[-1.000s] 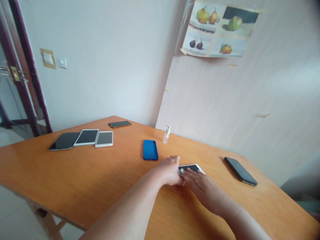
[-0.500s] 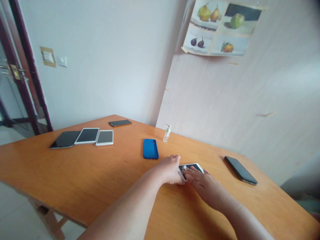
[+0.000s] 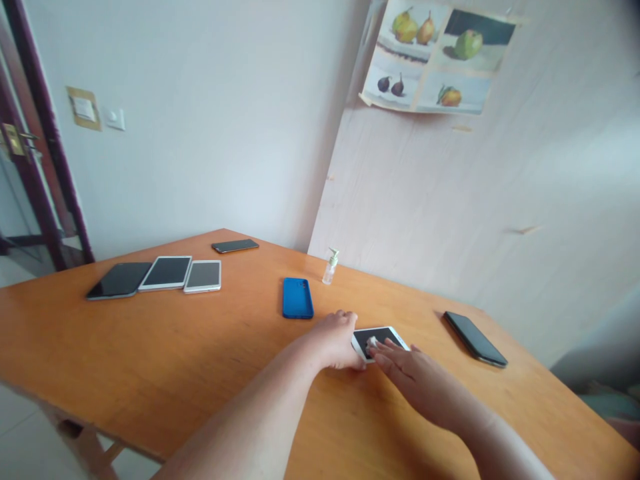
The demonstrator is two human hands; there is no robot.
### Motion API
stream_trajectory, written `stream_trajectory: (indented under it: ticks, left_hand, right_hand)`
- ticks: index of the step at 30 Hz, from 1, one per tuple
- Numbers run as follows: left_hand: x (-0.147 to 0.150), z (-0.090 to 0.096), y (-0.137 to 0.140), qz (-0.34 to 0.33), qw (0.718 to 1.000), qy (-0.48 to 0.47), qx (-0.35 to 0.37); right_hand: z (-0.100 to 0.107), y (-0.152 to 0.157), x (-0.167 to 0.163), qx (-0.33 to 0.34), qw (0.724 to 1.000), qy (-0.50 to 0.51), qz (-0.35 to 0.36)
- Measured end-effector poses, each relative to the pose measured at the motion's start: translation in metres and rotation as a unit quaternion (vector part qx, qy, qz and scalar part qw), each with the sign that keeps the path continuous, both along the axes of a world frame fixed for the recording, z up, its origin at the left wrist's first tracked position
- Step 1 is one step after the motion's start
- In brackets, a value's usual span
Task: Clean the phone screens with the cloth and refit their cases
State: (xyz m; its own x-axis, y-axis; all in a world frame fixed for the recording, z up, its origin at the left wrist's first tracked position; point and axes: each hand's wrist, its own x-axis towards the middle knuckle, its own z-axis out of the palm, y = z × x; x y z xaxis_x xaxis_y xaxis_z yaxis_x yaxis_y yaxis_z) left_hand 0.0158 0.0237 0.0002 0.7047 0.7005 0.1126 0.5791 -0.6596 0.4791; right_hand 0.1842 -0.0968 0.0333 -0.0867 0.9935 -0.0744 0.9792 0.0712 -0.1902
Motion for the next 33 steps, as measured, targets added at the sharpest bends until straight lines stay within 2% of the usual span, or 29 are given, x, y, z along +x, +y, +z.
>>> stream_trajectory:
  ticks: [3,5,7,11,13,17,19,21,24,26,28,31,33]
  left_hand:
    - [-0.001,0.002,0.0,-0.007,1.0,-0.001,0.003]
    - [-0.001,0.004,-0.001,-0.012,1.0,0.003,0.003]
    - [-0.002,0.006,-0.002,-0.009,1.0,0.011,0.003]
    - [-0.002,0.007,-0.004,-0.004,1.0,0.014,0.003]
    - [-0.002,0.007,-0.003,-0.006,1.0,0.012,0.005]
    - [-0.002,0.006,-0.002,-0.012,1.0,0.016,0.017]
    - [-0.002,0.005,-0.002,-0.011,1.0,0.017,0.021]
    - [-0.002,0.005,-0.003,-0.008,1.0,0.016,0.019]
    - [-0.002,0.006,-0.004,-0.005,1.0,0.007,0.014]
    - [-0.002,0.006,-0.004,-0.006,1.0,0.003,0.014]
    - [-0.002,0.007,-0.004,-0.008,1.0,0.006,0.016]
    - [-0.002,0.007,-0.004,-0.007,1.0,0.01,0.022]
    - [-0.001,0.007,-0.005,-0.004,1.0,0.009,0.024]
  right_hand:
    - [-0.004,0.004,0.022,0.013,0.992,-0.079,-0.095]
    - [-0.006,0.005,0.027,0.02,0.987,-0.098,-0.125]
    - [-0.006,0.004,0.019,0.025,0.991,-0.079,-0.103]
    - [-0.003,-0.001,-0.004,0.005,1.0,0.005,0.008]
    - [-0.005,0.0,-0.002,-0.004,1.0,0.011,0.01]
    - [-0.016,0.01,0.022,0.023,0.992,-0.055,-0.108]
    - [-0.021,0.015,0.027,0.036,0.987,-0.075,-0.137]
    - [-0.023,0.017,0.02,0.042,0.991,-0.058,-0.113]
    - [-0.022,0.016,0.001,0.036,0.999,0.008,-0.023]
    - [-0.02,0.016,-0.004,0.031,0.999,0.028,0.009]
    - [-0.019,0.017,0.001,0.033,0.999,0.013,-0.024]
    - [-0.022,0.022,0.019,0.042,0.989,-0.043,-0.131]
    - [-0.025,0.025,0.025,0.046,0.984,-0.062,-0.163]
